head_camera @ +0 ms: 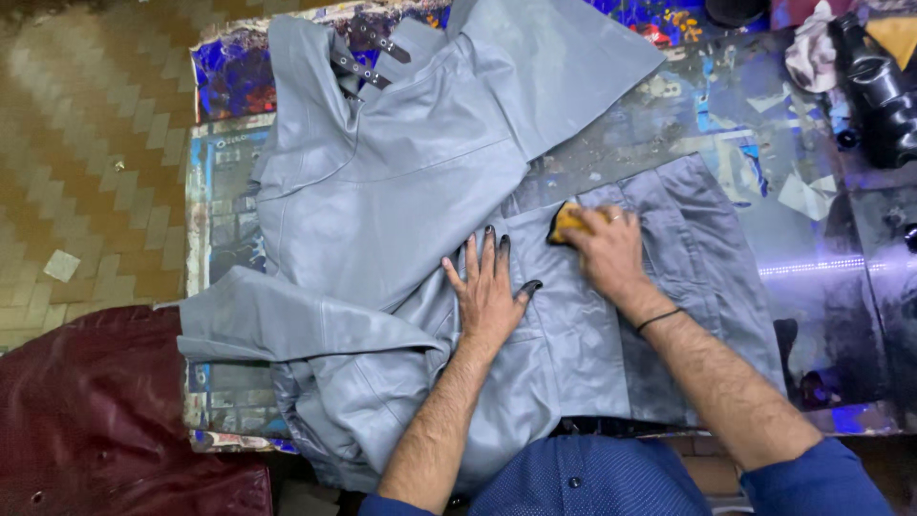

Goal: The person scrubs a light gray jacket laid on a workbench using a yellow sponge, repeatedly rubbing the same areas. The person occasionally pauses to adjust the jacket's position and continues scrubbing.

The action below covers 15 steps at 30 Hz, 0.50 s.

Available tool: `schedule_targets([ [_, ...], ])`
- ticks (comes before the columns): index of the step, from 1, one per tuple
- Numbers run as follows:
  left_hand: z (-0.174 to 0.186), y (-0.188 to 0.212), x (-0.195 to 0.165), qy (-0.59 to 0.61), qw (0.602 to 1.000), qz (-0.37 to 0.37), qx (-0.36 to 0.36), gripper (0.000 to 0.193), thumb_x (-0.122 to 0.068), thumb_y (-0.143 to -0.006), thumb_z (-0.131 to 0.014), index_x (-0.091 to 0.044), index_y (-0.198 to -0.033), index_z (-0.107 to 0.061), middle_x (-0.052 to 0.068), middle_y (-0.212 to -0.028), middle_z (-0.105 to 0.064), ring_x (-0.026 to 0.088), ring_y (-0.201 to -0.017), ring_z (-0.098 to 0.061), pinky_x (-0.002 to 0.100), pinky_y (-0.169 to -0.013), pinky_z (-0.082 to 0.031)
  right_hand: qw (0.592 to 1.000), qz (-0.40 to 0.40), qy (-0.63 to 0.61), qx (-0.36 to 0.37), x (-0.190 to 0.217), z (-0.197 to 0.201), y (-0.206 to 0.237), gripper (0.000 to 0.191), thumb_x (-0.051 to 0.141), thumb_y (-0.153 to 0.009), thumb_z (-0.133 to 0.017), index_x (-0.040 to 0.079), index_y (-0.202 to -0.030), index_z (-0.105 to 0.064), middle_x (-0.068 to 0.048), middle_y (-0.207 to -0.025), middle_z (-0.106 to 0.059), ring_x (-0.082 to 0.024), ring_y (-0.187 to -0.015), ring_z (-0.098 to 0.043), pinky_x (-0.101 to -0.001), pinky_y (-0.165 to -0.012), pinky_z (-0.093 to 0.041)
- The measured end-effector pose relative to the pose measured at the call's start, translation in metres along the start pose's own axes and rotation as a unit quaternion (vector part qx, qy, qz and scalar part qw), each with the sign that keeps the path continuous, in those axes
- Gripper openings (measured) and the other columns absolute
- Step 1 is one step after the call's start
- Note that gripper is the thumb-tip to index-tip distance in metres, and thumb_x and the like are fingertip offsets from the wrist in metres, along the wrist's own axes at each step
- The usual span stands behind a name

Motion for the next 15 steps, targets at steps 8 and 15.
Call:
schedule_targets([
  [8, -0.01, 0.002, 0.002, 0.029, 0.994, -0.074, -0.079, 0.057, -0.021, -0.086, -0.068, -0.008, -0.14, -0.059, 0.013, -0.154, -0.051, 0.031, -0.147, -0.041, 0.055, -0.116, -0.028, 0.995, -0.033, -0.074, -0.064, 0.006, 0.01, 0.008, 0.026, 0.015, -0.078, -0.077, 0.019, -0.105, -0.078, -0.007, -0.127, -0.065, -0.033, -0.116, -0.058, -0.0497, -0.093, -0.044],
  [15, 0.007, -0.105, 0.024, -0.096, 0.945, -0.313, -0.018, 0.046, -0.008, -0.087, -0.064, -0.002, -0.133, -0.063, 0.012, -0.123, -0.067, 0.025, -0.126, -0.059, 0.04, -0.106, -0.038, 0.531, -0.255, -0.758, -0.279, 0.014, 0.004, 0.047, 0.029, 0.014, -0.105, -0.068, 0.01, -0.132, -0.06, -0.006, -0.133, -0.061, -0.019, -0.125, -0.06, -0.0385, -0.114, -0.05],
])
Point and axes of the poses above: each hand's wrist, its own y-axis away from the middle knuckle, its own z-axis out of the back of the hand, x = y × z, the point moved 1 cm from there along -y, towards the middle knuckle
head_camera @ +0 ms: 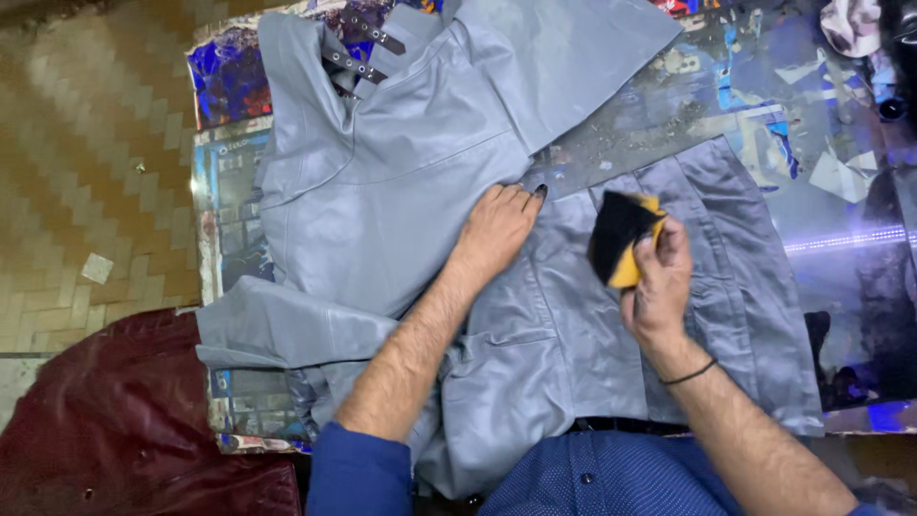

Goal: The person scrubs a light gray jacket laid on a workbench using a yellow sponge, repeatedly rubbing the same areas. The person occasionally pauses to adjust the jacket's position and continues scrubbing.

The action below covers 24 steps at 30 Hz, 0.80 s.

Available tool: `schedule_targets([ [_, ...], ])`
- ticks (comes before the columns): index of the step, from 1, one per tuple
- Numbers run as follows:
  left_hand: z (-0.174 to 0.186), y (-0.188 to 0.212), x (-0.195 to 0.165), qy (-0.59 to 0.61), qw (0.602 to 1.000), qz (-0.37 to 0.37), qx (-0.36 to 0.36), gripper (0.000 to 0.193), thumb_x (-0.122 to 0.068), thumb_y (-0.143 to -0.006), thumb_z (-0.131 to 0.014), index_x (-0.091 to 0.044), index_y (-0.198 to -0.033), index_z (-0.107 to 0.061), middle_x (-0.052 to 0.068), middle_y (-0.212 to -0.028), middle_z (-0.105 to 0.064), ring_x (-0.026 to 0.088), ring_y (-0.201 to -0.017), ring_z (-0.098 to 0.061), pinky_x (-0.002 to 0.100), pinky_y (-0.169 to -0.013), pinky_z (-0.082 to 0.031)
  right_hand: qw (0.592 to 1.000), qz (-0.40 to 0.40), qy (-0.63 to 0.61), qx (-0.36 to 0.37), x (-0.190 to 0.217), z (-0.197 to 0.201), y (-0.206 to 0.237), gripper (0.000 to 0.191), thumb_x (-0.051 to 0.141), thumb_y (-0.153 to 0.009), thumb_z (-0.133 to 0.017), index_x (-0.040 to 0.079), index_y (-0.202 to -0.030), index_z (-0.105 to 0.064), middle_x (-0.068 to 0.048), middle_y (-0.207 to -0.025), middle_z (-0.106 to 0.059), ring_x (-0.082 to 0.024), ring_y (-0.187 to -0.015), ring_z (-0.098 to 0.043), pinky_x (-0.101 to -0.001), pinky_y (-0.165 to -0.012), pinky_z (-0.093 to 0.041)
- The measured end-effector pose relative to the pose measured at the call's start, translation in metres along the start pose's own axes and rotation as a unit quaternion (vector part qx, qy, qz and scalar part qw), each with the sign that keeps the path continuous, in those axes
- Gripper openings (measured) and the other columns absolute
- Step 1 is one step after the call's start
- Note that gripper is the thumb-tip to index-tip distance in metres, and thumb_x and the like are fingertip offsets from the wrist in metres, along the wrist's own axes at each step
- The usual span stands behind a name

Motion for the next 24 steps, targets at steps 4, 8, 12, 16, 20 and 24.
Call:
schedule_targets([
  [4, 0.02, -0.023, 0.034, -0.005, 0.974, -0.104, 0.203, 0.045, -0.017, -0.076, -0.071, -0.005, -0.12, -0.067, 0.008, -0.118, -0.066, 0.022, -0.119, -0.057, 0.041, -0.102, -0.036, 0.995, -0.097, -0.023, 0.013, -0.044, 0.026, 0.052, 0.033, 0.01, -0.104, -0.063, 0.004, -0.135, -0.055, -0.005, -0.132, -0.061, -0.014, -0.123, -0.059, -0.0323, -0.111, -0.046],
  [8, 0.031, -0.031, 0.052, -0.027, 0.958, -0.182, 0.218, 0.041, -0.023, -0.071, -0.075, -0.01, -0.11, -0.071, 0.004, -0.119, -0.065, 0.02, -0.118, -0.056, 0.043, -0.102, -0.035, 0.995, -0.089, -0.04, 0.006, -0.07, 0.052, 0.06, 0.031, 0.01, -0.104, -0.062, 0.005, -0.135, -0.056, -0.006, -0.132, -0.063, -0.016, -0.122, -0.059, -0.034, -0.111, -0.045],
  [12, 0.024, -0.034, 0.055, -0.035, 0.951, -0.252, 0.177, 0.032, -0.019, -0.078, -0.072, -0.013, -0.11, -0.072, 0.0, -0.117, -0.068, 0.018, -0.115, -0.06, 0.043, -0.105, -0.036, 0.999, -0.042, -0.016, 0.017, -0.076, 0.059, 0.06, 0.035, 0.01, -0.101, -0.065, 0.006, -0.134, -0.055, -0.005, -0.139, -0.059, -0.015, -0.131, -0.055, -0.0329, -0.116, -0.04],
  [16, 0.017, -0.051, 0.061, -0.009, 0.914, -0.199, 0.355, 0.033, -0.025, -0.091, -0.066, -0.013, -0.121, -0.069, 0.008, -0.098, -0.074, 0.025, -0.101, -0.067, 0.047, -0.105, -0.035, 0.999, -0.026, -0.009, 0.022, -0.076, 0.064, 0.065, 0.034, 0.011, -0.102, -0.064, 0.006, -0.135, -0.056, -0.005, -0.142, -0.057, -0.015, -0.132, -0.054, -0.033, -0.117, -0.04],
  [20, 0.015, -0.071, 0.058, 0.007, 0.878, -0.147, 0.456, 0.027, -0.023, -0.089, -0.062, -0.013, -0.111, -0.073, 0.011, -0.107, -0.075, 0.026, -0.104, -0.069, 0.047, -0.105, -0.036, 0.999, -0.033, -0.015, 0.012, -0.073, 0.069, 0.063, 0.035, 0.013, -0.103, -0.065, 0.006, -0.137, -0.055, -0.005, -0.14, -0.059, -0.015, -0.129, -0.056, -0.0327, -0.115, -0.043],
  [24, 0.007, -0.073, 0.038, -0.07, 0.879, -0.09, 0.463, 0.029, -0.027, -0.089, -0.063, -0.01, -0.11, -0.074, 0.013, -0.114, -0.073, 0.025, -0.109, -0.068, 0.044, -0.106, -0.039, 0.997, -0.056, -0.046, -0.013, -0.057, 0.063, 0.058, 0.034, 0.008, -0.106, -0.06, 0.007, -0.139, -0.053, -0.005, -0.137, -0.059, -0.015, -0.128, -0.057, -0.0341, -0.116, -0.043],
])
Point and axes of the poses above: each hand's wrist, its own y-axis away from the middle knuckle, its own z-axis out of the back of the hand, x = y × z, the point moved 1 cm from there along -y, towards the middle knuckle
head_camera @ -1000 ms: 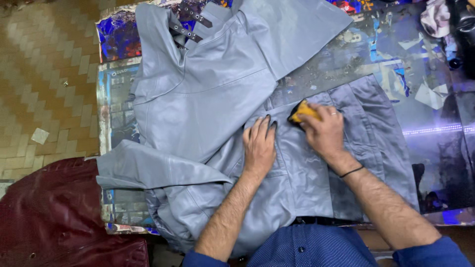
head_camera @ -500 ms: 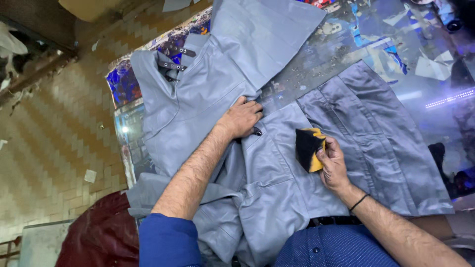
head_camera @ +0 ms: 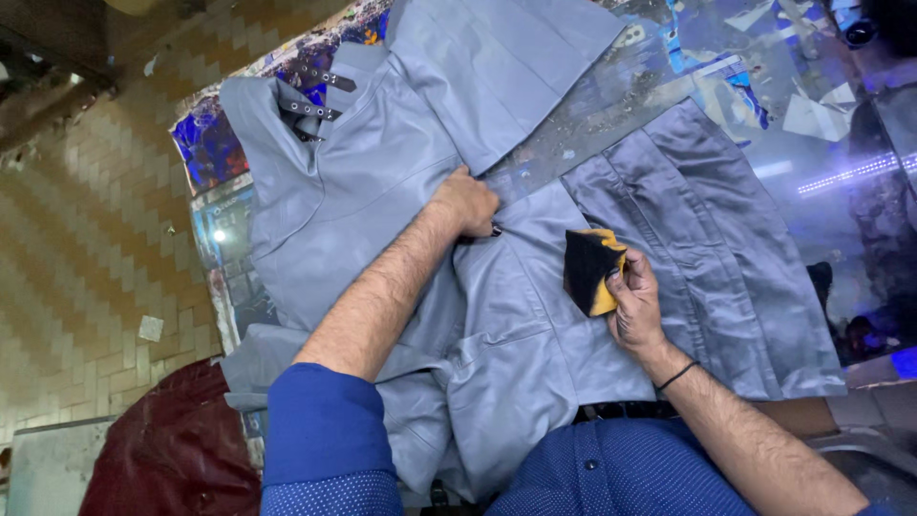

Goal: The person scrubs a light gray jacket laid on a workbench using a yellow sponge, repeatedly rubbing the same areas. The person occasionally pauses to adjust the jacket's position and continues scrubbing.

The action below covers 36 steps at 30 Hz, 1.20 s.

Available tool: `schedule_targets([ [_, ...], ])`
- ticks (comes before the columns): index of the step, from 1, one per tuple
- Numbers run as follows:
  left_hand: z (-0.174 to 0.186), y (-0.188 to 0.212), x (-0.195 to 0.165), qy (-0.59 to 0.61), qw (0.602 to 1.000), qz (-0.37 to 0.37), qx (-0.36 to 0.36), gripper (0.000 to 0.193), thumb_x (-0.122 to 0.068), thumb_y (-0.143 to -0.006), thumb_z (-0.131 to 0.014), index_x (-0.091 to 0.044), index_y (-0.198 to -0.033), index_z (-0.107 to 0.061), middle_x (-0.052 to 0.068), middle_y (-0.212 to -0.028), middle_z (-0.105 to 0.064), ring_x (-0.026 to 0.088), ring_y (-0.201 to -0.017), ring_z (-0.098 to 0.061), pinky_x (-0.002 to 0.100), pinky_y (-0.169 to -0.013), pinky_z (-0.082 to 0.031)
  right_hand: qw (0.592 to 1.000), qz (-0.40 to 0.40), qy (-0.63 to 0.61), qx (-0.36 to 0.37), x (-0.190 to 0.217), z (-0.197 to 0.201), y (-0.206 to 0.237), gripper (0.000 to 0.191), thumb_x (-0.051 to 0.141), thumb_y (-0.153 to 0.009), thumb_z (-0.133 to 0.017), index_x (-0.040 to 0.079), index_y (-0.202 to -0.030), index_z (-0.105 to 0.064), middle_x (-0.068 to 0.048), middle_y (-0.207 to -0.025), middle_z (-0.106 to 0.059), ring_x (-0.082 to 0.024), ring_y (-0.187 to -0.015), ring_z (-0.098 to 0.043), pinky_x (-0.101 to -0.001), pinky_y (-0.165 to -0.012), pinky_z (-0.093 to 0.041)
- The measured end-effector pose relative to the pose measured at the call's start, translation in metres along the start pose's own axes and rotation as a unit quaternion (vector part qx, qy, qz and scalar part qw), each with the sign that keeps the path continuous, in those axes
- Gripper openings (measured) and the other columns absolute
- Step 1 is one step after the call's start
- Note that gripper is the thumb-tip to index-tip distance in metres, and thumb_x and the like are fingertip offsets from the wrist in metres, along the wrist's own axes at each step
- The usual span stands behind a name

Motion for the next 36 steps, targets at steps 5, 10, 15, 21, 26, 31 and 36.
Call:
schedule_targets([
  [5, -0.026, 0.023, -0.044, 0.008, 0.942, 0.099, -0.322, 0.042, -0.015, -0.082, -0.064, -0.009, -0.124, -0.067, 0.011, -0.114, -0.068, 0.026, -0.106, -0.065, 0.045, -0.093, -0.042, 0.991, -0.034, -0.126, -0.027, 0.027, -0.029, -0.009, 0.03, 0.007, -0.104, -0.056, 0.011, -0.134, -0.051, -0.006, -0.135, -0.062, -0.02, -0.128, -0.06, -0.0406, -0.114, -0.049],
  [10, -0.056, 0.027, -0.134, 0.182, 0.91, 0.261, -0.265, 0.037, -0.025, -0.107, -0.059, -0.008, -0.139, -0.061, 0.013, -0.143, -0.058, 0.03, -0.134, -0.05, 0.047, -0.109, -0.041, 0.99, 0.002, -0.139, 0.027, 0.006, -0.055, -0.081, 0.032, 0.009, -0.105, -0.061, 0.014, -0.135, -0.051, -0.002, -0.133, -0.06, -0.017, -0.127, -0.06, -0.039, -0.114, -0.048],
  [15, -0.082, 0.054, -0.159, 0.248, 0.851, 0.25, -0.39, 0.087, -0.061, -0.087, -0.06, -0.005, -0.151, -0.045, 0.021, -0.163, -0.026, 0.043, -0.152, -0.017, 0.061, -0.121, -0.015, 0.995, 0.033, -0.085, 0.027, -0.007, -0.036, -0.156, 0.023, 0.018, -0.109, -0.062, 0.01, -0.13, -0.055, -0.005, -0.125, -0.066, -0.02, -0.119, -0.066, -0.0428, -0.109, -0.054],
  [21, -0.094, 0.055, -0.156, 0.275, 0.829, 0.239, -0.424, 0.085, -0.06, -0.09, -0.062, -0.004, -0.151, -0.045, 0.022, -0.166, -0.025, 0.045, -0.155, -0.014, 0.061, -0.124, -0.011, 0.992, -0.032, -0.107, 0.059, 0.036, -0.021, -0.148, 0.029, 0.023, -0.106, -0.066, 0.01, -0.13, -0.056, -0.004, -0.123, -0.066, -0.022, -0.119, -0.067, -0.0443, -0.11, -0.057],
  [26, -0.078, 0.039, -0.175, 0.337, 0.796, 0.32, -0.388, 0.068, -0.043, -0.09, -0.073, -0.008, -0.144, -0.051, 0.017, -0.167, -0.029, 0.041, -0.158, -0.015, 0.063, -0.127, -0.01, 0.949, 0.054, 0.262, 0.17, 0.076, -0.026, -0.134, 0.036, 0.023, -0.1, -0.076, 0.011, -0.131, -0.06, -0.005, -0.134, -0.063, -0.023, -0.124, -0.061, -0.0428, -0.111, -0.049],
  [31, -0.07, 0.036, -0.179, 0.353, 0.763, 0.364, -0.401, 0.095, -0.044, -0.079, -0.078, -0.002, -0.154, -0.039, 0.014, -0.165, -0.03, 0.038, -0.156, -0.014, 0.066, -0.123, -0.008, 0.656, 0.302, 0.633, 0.279, 0.075, -0.05, -0.13, 0.028, 0.008, -0.088, -0.08, 0.012, -0.116, -0.075, -0.009, -0.134, -0.067, -0.033, -0.123, -0.06, -0.0476, -0.105, -0.048],
  [36, -0.084, 0.045, -0.177, 0.39, 0.752, 0.361, -0.389, 0.117, -0.057, -0.073, -0.081, 0.0, -0.158, -0.025, 0.011, -0.165, -0.029, 0.036, -0.157, -0.009, 0.067, -0.123, -0.004, 0.443, 0.359, 0.701, 0.429, 0.058, -0.074, -0.129, 0.032, 0.013, -0.075, -0.078, 0.018, -0.106, -0.08, 0.002, -0.127, -0.072, -0.03, -0.119, -0.058, -0.0491, -0.095, -0.043],
])
Point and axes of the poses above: each hand's wrist, its own y-axis away from the middle knuckle, its own z-axis out of the back of the hand, x = y × z, the point moved 1 cm from there along -y, towards the middle knuckle
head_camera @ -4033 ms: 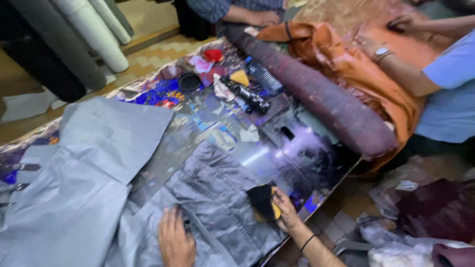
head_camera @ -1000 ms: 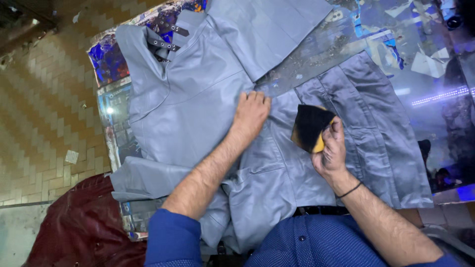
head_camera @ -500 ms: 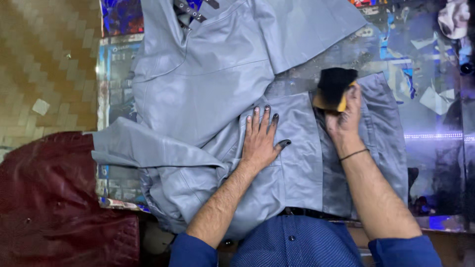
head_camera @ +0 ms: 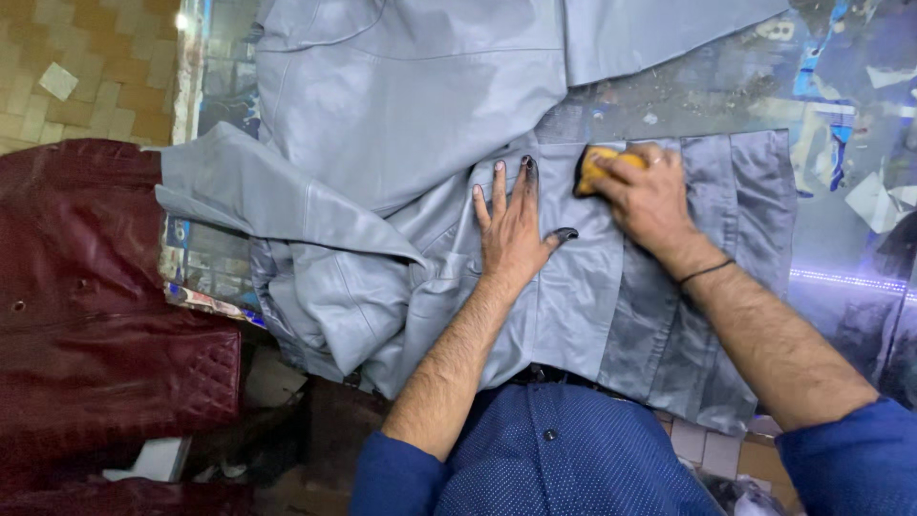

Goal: The person scrubs a light gray jacket laid on a workbench using a yellow sponge, repeatedly rubbing the same areas. The person occasionally pauses to adjust the jacket's position and continues scrubbing.

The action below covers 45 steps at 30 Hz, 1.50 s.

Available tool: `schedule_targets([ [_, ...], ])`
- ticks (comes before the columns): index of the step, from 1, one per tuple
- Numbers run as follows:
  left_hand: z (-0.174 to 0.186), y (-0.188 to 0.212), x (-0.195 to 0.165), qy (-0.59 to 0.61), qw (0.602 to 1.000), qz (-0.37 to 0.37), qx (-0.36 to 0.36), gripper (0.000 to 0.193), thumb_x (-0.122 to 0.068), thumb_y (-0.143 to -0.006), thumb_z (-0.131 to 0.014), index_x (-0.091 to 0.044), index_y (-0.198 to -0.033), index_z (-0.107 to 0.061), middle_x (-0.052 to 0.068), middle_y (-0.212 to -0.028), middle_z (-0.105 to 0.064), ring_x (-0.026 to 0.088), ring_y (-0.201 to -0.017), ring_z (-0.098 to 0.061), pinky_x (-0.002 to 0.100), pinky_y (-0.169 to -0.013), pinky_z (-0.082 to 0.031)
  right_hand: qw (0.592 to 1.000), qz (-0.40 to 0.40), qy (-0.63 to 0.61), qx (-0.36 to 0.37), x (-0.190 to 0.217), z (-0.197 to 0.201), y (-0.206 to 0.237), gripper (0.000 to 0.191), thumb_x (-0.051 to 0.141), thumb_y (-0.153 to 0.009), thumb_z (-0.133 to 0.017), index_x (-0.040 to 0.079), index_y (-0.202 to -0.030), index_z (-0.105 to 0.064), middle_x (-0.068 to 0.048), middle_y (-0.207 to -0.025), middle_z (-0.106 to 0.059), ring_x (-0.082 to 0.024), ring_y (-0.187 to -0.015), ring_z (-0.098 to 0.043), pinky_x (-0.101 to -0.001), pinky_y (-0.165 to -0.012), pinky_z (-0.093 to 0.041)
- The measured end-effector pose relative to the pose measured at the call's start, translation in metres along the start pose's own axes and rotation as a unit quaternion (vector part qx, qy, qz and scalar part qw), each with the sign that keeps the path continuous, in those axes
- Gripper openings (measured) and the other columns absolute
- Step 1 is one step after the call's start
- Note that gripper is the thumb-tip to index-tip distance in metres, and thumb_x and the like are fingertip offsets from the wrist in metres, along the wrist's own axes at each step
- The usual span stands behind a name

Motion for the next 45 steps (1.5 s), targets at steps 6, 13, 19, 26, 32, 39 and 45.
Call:
schedule_targets([
  [6, -0.001, 0.001, 0.006, 0.032, 0.999, 0.016, 0.012, 0.125, -0.058, -0.071, -0.084, 0.002, -0.159, -0.019, 0.013, -0.165, -0.026, 0.037, -0.157, -0.006, 0.066, -0.124, 0.0, 0.99, 0.086, -0.095, 0.061, 0.007, -0.007, -0.022, 0.044, 0.013, -0.072, -0.071, 0.02, -0.115, -0.078, 0.005, -0.131, -0.07, -0.028, -0.124, -0.057, -0.0476, -0.102, -0.045],
  [13, 0.002, 0.0, 0.007, 0.019, 0.999, 0.024, 0.036, 0.125, -0.056, -0.069, -0.085, 0.002, -0.158, -0.02, 0.014, -0.166, -0.023, 0.037, -0.157, -0.005, 0.065, -0.125, -0.001, 0.989, 0.092, -0.091, 0.065, -0.003, -0.01, -0.048, 0.045, 0.012, -0.072, -0.072, 0.019, -0.116, -0.077, 0.003, -0.129, -0.07, -0.03, -0.119, -0.058, -0.0473, -0.095, -0.045],
  [19, -0.001, 0.002, 0.01, 0.034, 0.999, 0.002, 0.0, 0.124, -0.055, -0.069, -0.086, 0.003, -0.157, -0.021, 0.013, -0.165, -0.025, 0.038, -0.158, -0.005, 0.066, -0.125, -0.003, 0.995, 0.05, -0.047, 0.066, -0.007, 0.005, -0.018, 0.038, 0.011, -0.076, -0.073, 0.021, -0.112, -0.078, 0.006, -0.126, -0.071, -0.028, -0.118, -0.059, -0.0465, -0.096, -0.044],
  [26, -0.008, 0.003, -0.006, -0.017, 0.997, -0.03, -0.073, 0.107, -0.046, -0.08, -0.083, -0.007, -0.161, -0.025, 0.005, -0.166, -0.031, 0.035, -0.158, -0.01, 0.068, -0.123, -0.002, 0.995, -0.1, 0.028, 0.002, -0.003, 0.035, 0.014, 0.023, 0.012, -0.085, -0.075, 0.019, -0.107, -0.078, 0.001, -0.131, -0.069, -0.029, -0.116, -0.057, -0.0459, -0.094, -0.042],
  [32, -0.004, -0.009, 0.006, 0.038, 0.999, -0.008, -0.023, 0.11, -0.046, -0.076, -0.084, -0.006, -0.159, -0.024, 0.004, -0.164, -0.033, 0.031, -0.158, -0.01, 0.068, -0.125, 0.0, 0.998, -0.052, 0.027, -0.025, 0.005, 0.008, 0.004, 0.024, 0.01, -0.082, -0.077, 0.02, -0.103, -0.08, -0.001, -0.128, -0.07, -0.03, -0.117, -0.057, -0.0453, -0.094, -0.043],
  [39, 0.001, -0.007, 0.011, 0.06, 0.998, 0.002, 0.006, 0.118, -0.053, -0.073, -0.084, -0.001, -0.158, -0.022, 0.007, -0.165, -0.03, 0.03, -0.158, -0.006, 0.066, -0.124, 0.001, 0.997, 0.06, -0.043, 0.018, 0.006, -0.016, -0.014, 0.036, 0.007, -0.074, -0.075, 0.022, -0.106, -0.082, 0.002, -0.129, -0.07, -0.03, -0.115, -0.055, -0.0454, -0.095, -0.044],
  [45, 0.002, -0.007, 0.012, 0.065, 0.998, 0.009, 0.024, 0.117, -0.054, -0.074, -0.083, -0.002, -0.158, -0.022, 0.007, -0.166, -0.028, 0.03, -0.158, -0.005, 0.066, -0.125, 0.001, 0.993, 0.092, -0.051, 0.051, 0.009, -0.019, -0.039, 0.03, 0.012, -0.073, -0.075, 0.019, -0.102, -0.08, 0.003, -0.13, -0.07, -0.028, -0.117, -0.056, -0.0463, -0.097, -0.042],
])
Point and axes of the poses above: each hand's wrist, its own y-axis away from the middle knuckle, its own z-axis out of the back of the hand, x = y × z, the point moved 1 cm from there along -y, towards the middle knuckle
